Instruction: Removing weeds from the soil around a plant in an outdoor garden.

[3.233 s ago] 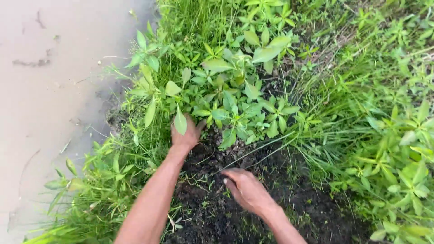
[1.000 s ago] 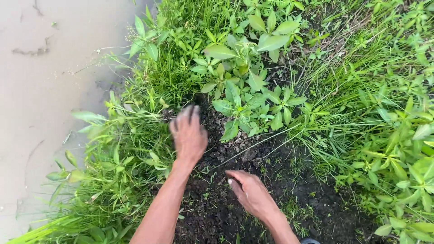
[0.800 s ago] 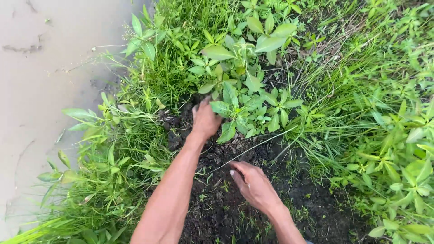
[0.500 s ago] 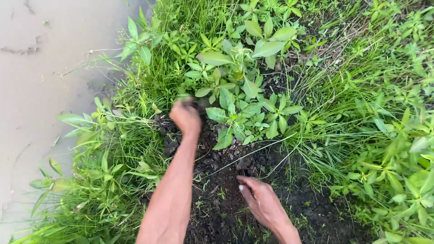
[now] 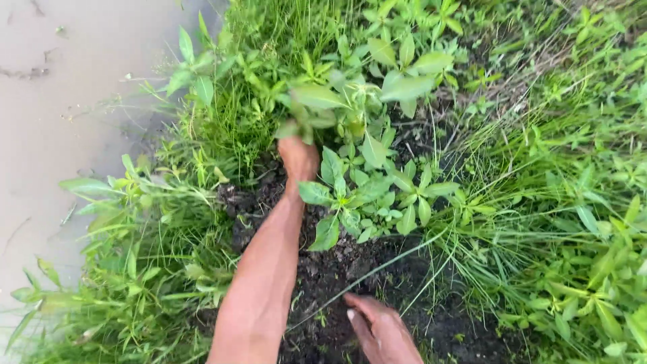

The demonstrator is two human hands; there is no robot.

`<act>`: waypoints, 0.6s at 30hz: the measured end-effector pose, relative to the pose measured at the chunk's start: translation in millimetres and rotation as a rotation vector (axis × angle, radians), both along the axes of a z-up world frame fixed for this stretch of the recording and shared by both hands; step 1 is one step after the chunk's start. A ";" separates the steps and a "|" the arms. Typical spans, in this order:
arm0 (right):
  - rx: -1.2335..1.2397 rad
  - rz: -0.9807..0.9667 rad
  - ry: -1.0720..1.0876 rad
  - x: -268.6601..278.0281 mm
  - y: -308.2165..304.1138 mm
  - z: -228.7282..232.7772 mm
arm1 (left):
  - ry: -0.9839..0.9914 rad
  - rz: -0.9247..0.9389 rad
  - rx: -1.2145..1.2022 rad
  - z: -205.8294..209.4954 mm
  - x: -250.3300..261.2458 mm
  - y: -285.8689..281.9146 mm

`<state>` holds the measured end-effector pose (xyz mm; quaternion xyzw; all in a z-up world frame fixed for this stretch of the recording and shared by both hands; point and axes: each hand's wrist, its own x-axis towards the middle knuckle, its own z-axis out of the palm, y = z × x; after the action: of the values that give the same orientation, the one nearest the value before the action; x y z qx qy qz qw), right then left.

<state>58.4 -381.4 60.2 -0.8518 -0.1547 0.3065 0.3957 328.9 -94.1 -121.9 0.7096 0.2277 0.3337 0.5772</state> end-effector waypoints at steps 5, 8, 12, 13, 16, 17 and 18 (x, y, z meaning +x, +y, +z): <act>-0.060 -0.195 0.117 3.8 -2.3 28.2 | 0.024 0.339 -0.071 41.0 -55.0 -3.2; -0.026 -0.155 0.070 8.6 -13.1 28.3 | 0.193 0.354 -0.339 119.2 -90.4 0.5; -0.012 -0.052 -0.022 -5.1 -14.8 36.7 | 0.386 0.183 0.160 136.1 -109.2 24.0; -0.007 -0.085 -0.015 -3.0 -12.2 32.2 | 0.433 0.128 0.326 136.9 -104.1 27.5; 0.005 -0.103 -0.015 -6.7 -12.2 -4.2 | 0.469 0.076 0.700 103.3 -69.5 36.3; 0.001 -0.086 0.010 -19.1 -19.7 -19.4 | 0.488 0.067 0.902 78.6 -66.7 32.3; -0.011 -0.084 0.023 -21.8 -22.1 -16.0 | 0.501 0.060 0.891 53.6 -63.0 42.3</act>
<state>36.6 -403.5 44.2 -0.8560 -0.1124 0.3004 0.4054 265.9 -51.8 -68.3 0.9382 0.2150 0.2343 0.1363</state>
